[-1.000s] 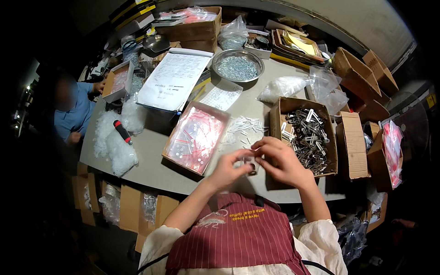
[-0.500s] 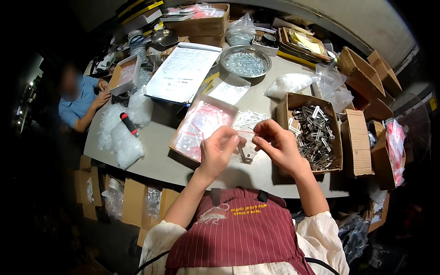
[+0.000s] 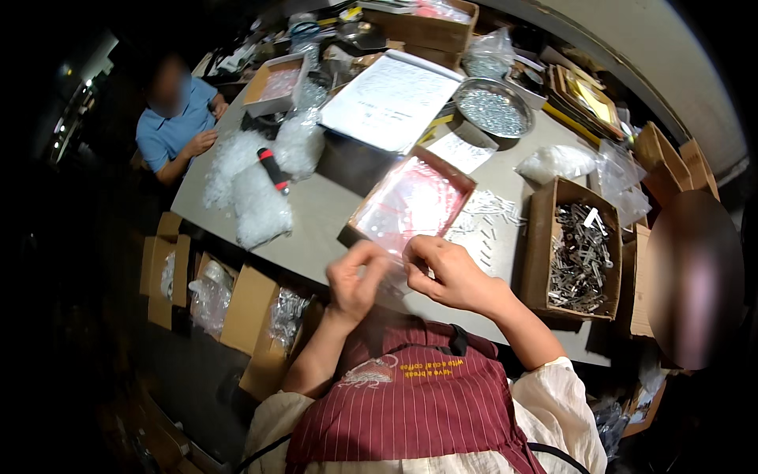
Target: The person repeatedly picks small metal fasteners from a cardboard box, briefly inspects them, and places them into a pink tray. The person continues this repetitive sorting process throughout the clip.
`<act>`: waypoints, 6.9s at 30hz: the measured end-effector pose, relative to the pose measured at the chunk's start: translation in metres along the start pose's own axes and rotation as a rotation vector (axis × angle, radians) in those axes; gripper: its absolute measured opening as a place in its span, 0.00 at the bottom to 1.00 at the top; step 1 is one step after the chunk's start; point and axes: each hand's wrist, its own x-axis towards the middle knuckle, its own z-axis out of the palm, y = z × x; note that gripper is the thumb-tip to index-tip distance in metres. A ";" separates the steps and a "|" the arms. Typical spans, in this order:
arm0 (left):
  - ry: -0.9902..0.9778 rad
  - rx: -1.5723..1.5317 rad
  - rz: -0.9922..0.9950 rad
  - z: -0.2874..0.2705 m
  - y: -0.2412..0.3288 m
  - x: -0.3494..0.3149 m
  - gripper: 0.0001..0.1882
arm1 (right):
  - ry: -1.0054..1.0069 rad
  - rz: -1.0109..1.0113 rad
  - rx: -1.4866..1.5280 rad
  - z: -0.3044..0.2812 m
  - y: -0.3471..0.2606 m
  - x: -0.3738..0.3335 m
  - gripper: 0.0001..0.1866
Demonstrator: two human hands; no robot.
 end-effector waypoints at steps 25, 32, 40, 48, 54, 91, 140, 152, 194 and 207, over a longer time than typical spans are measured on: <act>0.049 0.683 0.191 -0.054 -0.009 -0.016 0.27 | 0.172 0.081 -0.178 0.013 0.040 0.012 0.29; -0.337 0.305 -0.162 0.022 -0.011 -0.010 0.27 | 0.210 0.270 0.064 0.030 0.017 -0.053 0.28; -0.508 0.416 0.036 0.052 -0.039 -0.033 0.10 | 0.296 0.420 -0.116 0.030 0.092 -0.110 0.17; -0.436 0.474 -0.003 0.063 -0.033 -0.030 0.06 | 0.158 0.502 -0.696 0.027 0.170 -0.133 0.08; -0.387 0.367 0.145 0.078 -0.050 -0.039 0.07 | 0.253 0.436 -0.815 0.017 0.178 -0.115 0.07; -0.623 0.275 0.103 0.149 -0.064 -0.021 0.19 | 0.496 0.342 -0.278 -0.094 0.079 -0.172 0.16; -0.561 0.240 -0.073 0.169 -0.044 0.009 0.20 | 0.671 0.730 0.519 -0.198 0.177 -0.129 0.05; -0.709 0.070 0.044 0.213 -0.022 0.033 0.21 | 0.095 0.182 -0.348 -0.121 0.026 -0.133 0.17; -0.570 -0.031 0.227 0.157 0.026 0.043 0.20 | 0.341 0.097 -0.286 -0.130 0.009 -0.125 0.08; -0.370 0.019 0.073 0.125 0.040 0.030 0.02 | 0.314 0.103 -0.084 -0.084 0.013 -0.093 0.09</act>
